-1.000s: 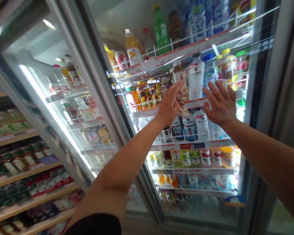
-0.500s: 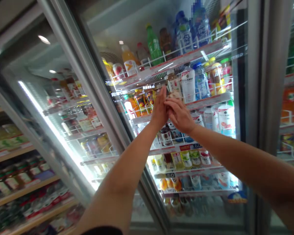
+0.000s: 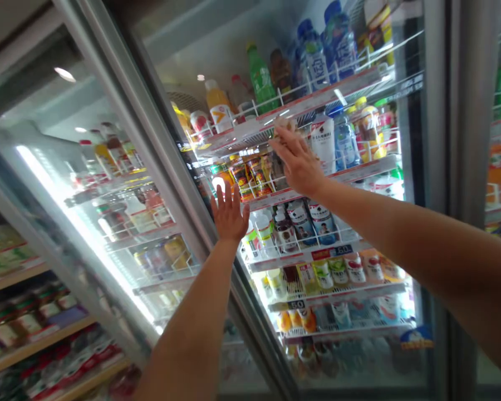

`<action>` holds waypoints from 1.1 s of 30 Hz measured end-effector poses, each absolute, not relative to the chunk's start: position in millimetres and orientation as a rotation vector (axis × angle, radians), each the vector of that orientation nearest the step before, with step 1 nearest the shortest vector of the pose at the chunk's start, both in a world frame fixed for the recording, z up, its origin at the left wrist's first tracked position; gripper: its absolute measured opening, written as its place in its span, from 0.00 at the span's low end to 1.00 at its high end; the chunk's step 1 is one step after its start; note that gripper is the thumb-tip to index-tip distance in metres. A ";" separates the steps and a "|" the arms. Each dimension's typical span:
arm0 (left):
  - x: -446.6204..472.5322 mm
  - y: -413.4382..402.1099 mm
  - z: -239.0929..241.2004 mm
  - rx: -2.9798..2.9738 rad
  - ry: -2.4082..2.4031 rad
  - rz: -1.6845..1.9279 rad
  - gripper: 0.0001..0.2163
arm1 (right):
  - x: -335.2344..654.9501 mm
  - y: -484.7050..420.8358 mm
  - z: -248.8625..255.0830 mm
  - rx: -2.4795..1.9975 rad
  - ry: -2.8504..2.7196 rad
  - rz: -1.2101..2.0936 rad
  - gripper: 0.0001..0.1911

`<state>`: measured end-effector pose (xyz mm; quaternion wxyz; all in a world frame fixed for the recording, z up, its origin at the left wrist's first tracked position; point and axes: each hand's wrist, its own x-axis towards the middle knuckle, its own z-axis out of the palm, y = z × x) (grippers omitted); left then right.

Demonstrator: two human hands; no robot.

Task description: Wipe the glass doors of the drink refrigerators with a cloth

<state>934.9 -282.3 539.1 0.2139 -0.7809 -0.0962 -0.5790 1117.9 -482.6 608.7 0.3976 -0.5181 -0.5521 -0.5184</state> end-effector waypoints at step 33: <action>937.1 -287.4 536.7 -2.163 -0.335 -1.623 0.29 | 1136.4 -507.5 682.5 -1.698 -1.218 -1.497 0.38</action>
